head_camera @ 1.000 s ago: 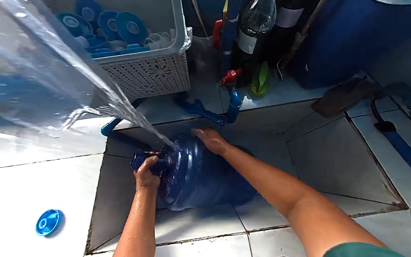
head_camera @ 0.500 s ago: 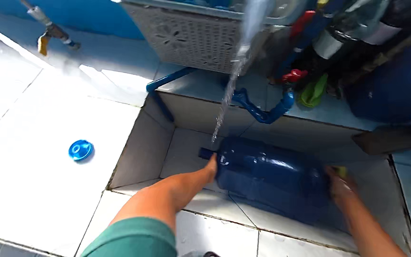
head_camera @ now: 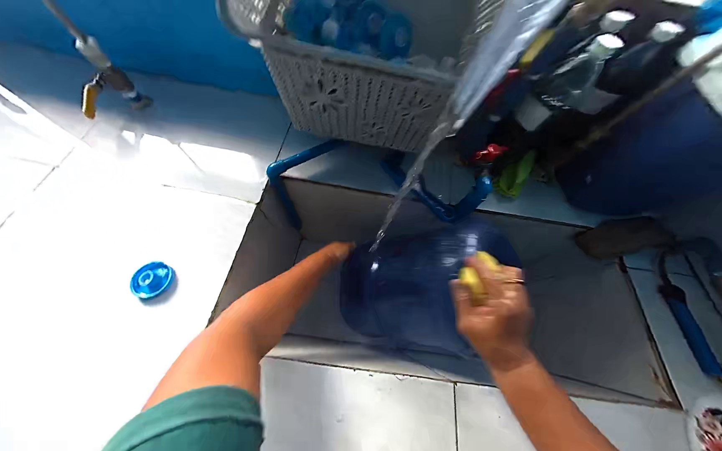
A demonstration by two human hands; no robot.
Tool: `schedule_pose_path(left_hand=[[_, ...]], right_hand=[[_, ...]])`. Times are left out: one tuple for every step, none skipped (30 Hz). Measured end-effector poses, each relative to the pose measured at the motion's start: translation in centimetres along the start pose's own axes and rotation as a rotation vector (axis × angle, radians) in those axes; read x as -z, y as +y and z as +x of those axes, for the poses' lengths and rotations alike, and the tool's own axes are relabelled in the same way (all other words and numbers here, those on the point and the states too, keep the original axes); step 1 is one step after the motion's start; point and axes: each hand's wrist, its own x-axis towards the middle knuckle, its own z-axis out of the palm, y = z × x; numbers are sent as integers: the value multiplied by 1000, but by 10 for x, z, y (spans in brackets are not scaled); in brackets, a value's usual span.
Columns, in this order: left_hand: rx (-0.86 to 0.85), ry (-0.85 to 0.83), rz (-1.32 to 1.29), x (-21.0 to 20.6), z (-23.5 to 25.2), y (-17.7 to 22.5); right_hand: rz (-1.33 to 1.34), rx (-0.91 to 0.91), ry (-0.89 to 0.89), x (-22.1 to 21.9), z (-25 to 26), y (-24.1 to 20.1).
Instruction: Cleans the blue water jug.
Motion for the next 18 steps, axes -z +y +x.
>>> schedule_pose_path(left_hand=[[-74,-16,-91,16,-12,30],[-159,-48,-144,28,-31,63],[-261,-85,-138,35,-56,95],[-360,-112,-84,38,-80,120],[-433,-128,-1,37,-96,133],[-502,-147,63,36,-102,135],[-544,-126,116,32,-104,130],[-538,-127,123,27,-110,125],[-523,-111,91,19,-116,119],[-514,-70,37,8,-121,113],[-513,-17,-7,-7,-125,109],[-523,34,-36,-22,-129,107],[-552,84,-53,-34,-132,103],[-595,135,-65,-42,-134,98],[-628,195,-71,-47,-137,94],[-621,238,-73,-47,-142,90],[-591,261,-63,-47,-145,86],[-549,262,-64,-48,-148,81]], right_hand=[[69,108,-9,-5,0,-20],[165,207,-29,-10,-3,-38],[265,298,-64,-13,-8,-53],[375,387,-116,-14,-15,-62],[474,465,-184,-13,-21,-65],[536,525,-253,-11,-25,-62],[537,546,-302,-8,-23,-50],[468,507,-305,-5,-15,-30],[355,409,-277,-5,1,-7],[265,278,-250,-9,20,14],[222,140,-245,-14,40,25],[234,34,-249,-20,53,21],[295,12,-231,-27,58,4],[402,54,-221,-32,59,-20],[518,90,-264,-31,61,-40],[573,114,-325,-29,66,-47],[531,101,-368,-26,73,-43],[428,27,-393,-24,81,-31]])
